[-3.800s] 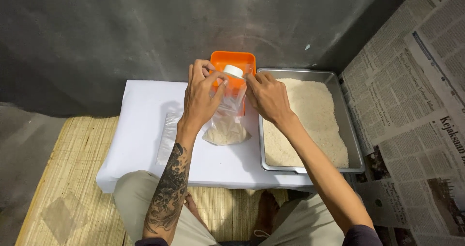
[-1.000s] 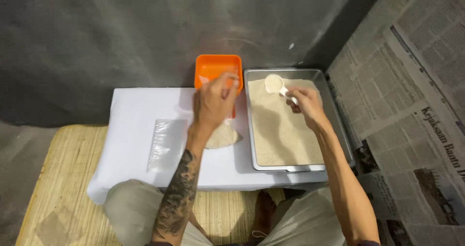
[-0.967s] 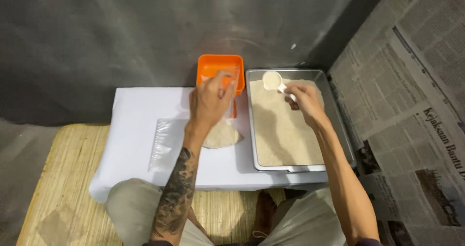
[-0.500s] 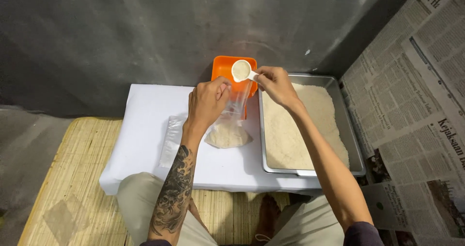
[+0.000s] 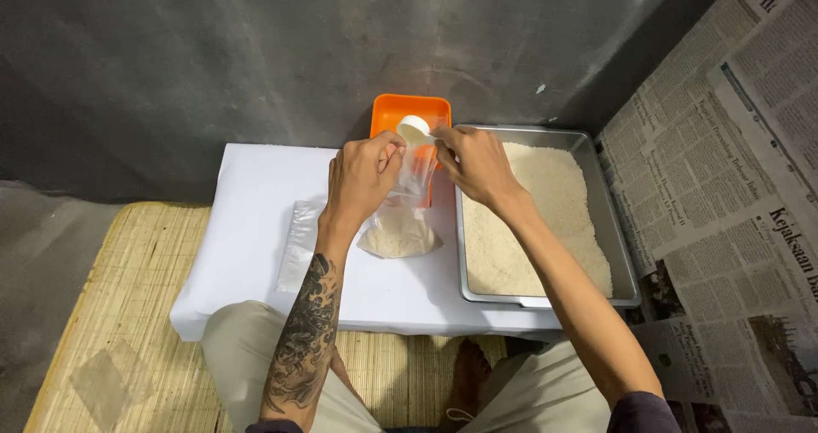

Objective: The person is scooping rice from a metal tray into plastic bags and adjusting the weight using a digital scale.

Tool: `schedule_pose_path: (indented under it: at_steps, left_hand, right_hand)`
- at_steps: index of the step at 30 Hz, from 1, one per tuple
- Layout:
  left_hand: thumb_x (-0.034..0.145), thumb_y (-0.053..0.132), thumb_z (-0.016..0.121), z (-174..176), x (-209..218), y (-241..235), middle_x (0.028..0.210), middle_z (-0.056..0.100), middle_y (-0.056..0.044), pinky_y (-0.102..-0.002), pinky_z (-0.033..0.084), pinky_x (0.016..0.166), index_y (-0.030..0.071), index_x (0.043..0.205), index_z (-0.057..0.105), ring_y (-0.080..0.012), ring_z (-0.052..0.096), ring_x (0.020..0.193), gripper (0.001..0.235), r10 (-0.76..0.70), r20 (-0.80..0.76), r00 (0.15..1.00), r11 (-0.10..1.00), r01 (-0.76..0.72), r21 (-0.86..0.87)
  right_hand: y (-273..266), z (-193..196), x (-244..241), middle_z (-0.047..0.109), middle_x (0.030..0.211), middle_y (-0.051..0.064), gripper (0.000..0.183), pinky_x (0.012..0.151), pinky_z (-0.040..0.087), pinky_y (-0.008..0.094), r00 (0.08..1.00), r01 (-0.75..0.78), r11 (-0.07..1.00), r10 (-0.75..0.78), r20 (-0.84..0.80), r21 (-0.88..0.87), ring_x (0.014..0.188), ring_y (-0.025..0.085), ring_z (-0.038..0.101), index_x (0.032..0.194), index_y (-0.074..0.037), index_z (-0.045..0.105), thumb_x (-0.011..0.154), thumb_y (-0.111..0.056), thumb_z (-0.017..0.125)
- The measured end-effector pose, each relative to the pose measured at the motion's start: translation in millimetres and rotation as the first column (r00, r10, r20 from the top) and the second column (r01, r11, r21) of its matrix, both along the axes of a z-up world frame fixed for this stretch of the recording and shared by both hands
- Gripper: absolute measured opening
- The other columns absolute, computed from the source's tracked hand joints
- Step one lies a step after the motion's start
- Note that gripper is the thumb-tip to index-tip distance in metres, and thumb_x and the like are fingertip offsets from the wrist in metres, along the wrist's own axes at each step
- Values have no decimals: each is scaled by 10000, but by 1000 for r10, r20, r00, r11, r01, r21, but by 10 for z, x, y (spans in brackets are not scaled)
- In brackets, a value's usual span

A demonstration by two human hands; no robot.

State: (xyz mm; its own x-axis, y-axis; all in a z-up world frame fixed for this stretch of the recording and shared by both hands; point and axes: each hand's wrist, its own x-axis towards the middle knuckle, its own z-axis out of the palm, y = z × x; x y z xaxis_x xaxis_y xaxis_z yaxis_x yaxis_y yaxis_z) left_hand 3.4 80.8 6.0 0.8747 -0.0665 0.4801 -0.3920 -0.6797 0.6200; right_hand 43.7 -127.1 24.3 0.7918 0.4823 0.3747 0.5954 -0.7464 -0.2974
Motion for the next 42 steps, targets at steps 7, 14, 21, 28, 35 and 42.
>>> schedule_pose_path:
  at_steps: [7, 14, 21, 28, 35, 42]
  left_hand:
    - [927, 100, 654, 13, -21, 13, 466, 433, -11, -388, 465, 490, 127, 1002, 739, -234, 548, 475, 117, -5, 0, 1000, 1000, 5, -9]
    - [916, 101, 670, -35, -3, -7, 464, 446, -28, -407, 460, 476, 136, 991, 745, -260, 545, 463, 112, 6, 35, 999, 1000, -5, -8]
    - [942, 147, 730, -172, -36, -382, 581, 522, -57, -359, 499, 519, 118, 1116, 719, -268, 602, 534, 177, 2, 433, 902, 990, 59, -127]
    - [900, 156, 714, -1019, 56, -1374, 549, 559, 10, -313, 538, 528, 202, 1030, 723, -215, 643, 541, 138, -261, 272, 926, 946, 302, -119]
    - [931, 132, 596, -1536, 381, -1698, 610, 558, -46, -445, 538, 581, 134, 983, 622, -286, 641, 610, 58, -154, -123, 980, 984, 142, -103]
    - [930, 106, 572, -1527, 348, -1674, 615, 559, -62, -400, 532, 544, 116, 934, 594, -272, 645, 629, 25, -157, -76, 985, 987, 155, -30]
  right_hand:
    - [3, -69, -21, 709, 807, 100, 194, 716, 601, 411, 994, 56, 992, -44, 103, -117, 792, 274, 721, 1083, -120, 747, 960, -94, 599]
    - [-53, -160, -3, 717, 895, 130, 221, 766, 599, 463, 989, 49, 998, -42, 141, -42, 891, 315, 716, 1135, -113, 727, 940, -101, 625]
    - [-646, -170, -92, 697, 736, 131, 201, 855, 537, 474, 974, 142, 858, -211, 86, 494, 794, 334, 718, 1187, -40, 668, 1055, -103, 531]
    - [-2012, -1452, 182, 729, 774, 153, 125, 674, 550, 437, 737, 646, 754, -657, -159, -124, 758, 337, 735, 1044, -20, 704, 963, -88, 638]
    - [-2360, -2106, 49, 737, 785, 237, 199, 680, 581, 464, 649, 612, 692, -716, -257, -382, 793, 390, 757, 920, 36, 753, 890, -78, 593]
    - [-2576, -2187, 154, 721, 1051, 300, 322, 798, 570, 496, 709, 652, 743, -525, -471, 153, 970, 442, 713, 1142, 66, 730, 969, -129, 542]
